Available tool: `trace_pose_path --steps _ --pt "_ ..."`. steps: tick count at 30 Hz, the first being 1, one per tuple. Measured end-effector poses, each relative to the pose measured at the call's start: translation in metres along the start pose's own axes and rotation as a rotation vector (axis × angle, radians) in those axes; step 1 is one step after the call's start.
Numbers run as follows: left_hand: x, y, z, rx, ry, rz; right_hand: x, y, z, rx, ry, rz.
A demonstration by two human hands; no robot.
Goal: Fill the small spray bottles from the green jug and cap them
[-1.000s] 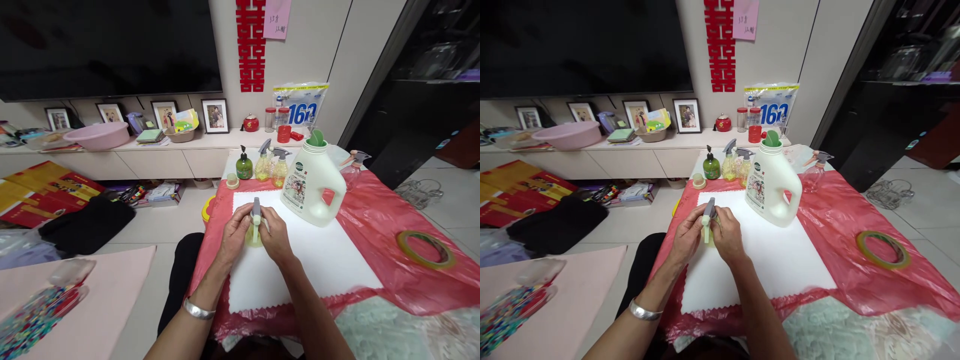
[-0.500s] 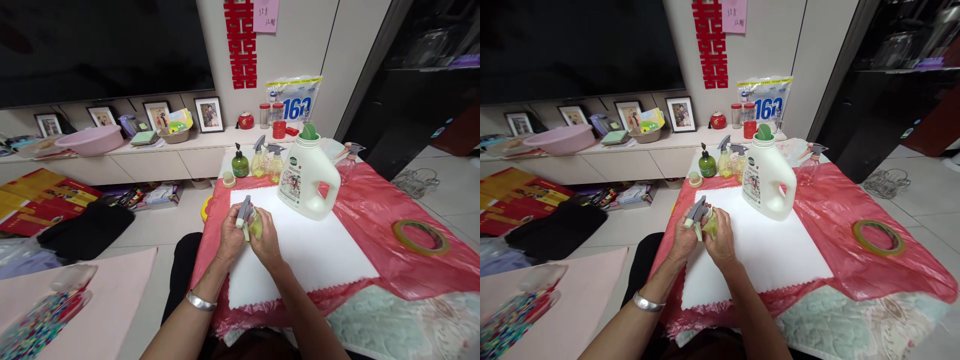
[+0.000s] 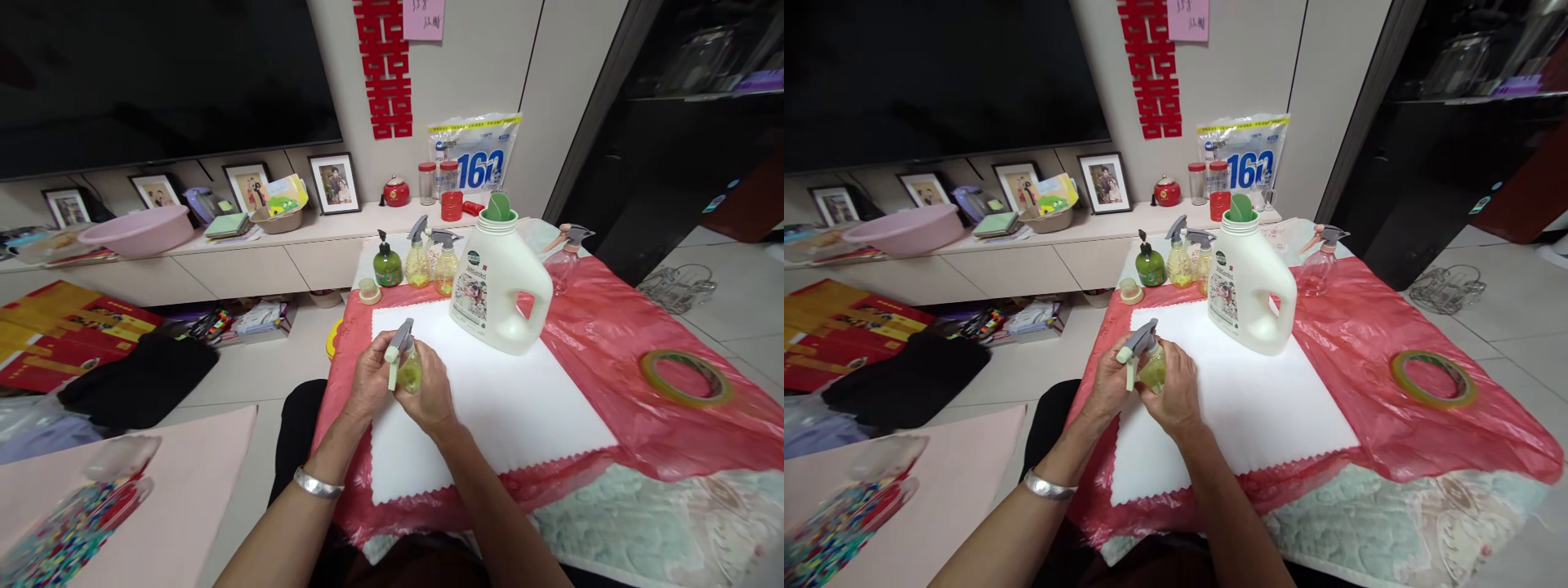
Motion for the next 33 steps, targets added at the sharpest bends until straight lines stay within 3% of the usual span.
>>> trace_pose_path --steps 6,17,21,24,28,33 --pt "0.009 -0.001 0.002 -0.011 -0.063 0.124 -0.001 -0.002 0.003 -0.058 -0.069 0.041" --pt "0.001 -0.004 0.001 -0.108 -0.073 -0.057 0.003 -0.003 0.005 -0.082 -0.111 0.061" --pt "0.003 -0.004 0.001 -0.058 -0.002 -0.127 0.001 -0.003 0.005 -0.091 -0.117 0.067" --pt "0.02 -0.003 0.003 -0.015 -0.079 -0.026 0.0 -0.003 0.005 -0.091 -0.123 0.071" --pt "0.033 -0.003 0.004 -0.063 -0.144 0.179 0.001 -0.003 0.005 -0.084 -0.126 0.073" --pt "0.039 -0.005 0.005 -0.115 -0.171 0.2 0.002 -0.004 0.006 -0.09 -0.134 0.075"
Point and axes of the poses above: each hand's wrist, its own z-axis away from the middle knuckle, its own y-axis out of the palm, x = y × z, the point moved 10 cm from there along -z, towards the middle knuckle, and after that the axes turned 9 degrees about -z, right-handed, at the moved point
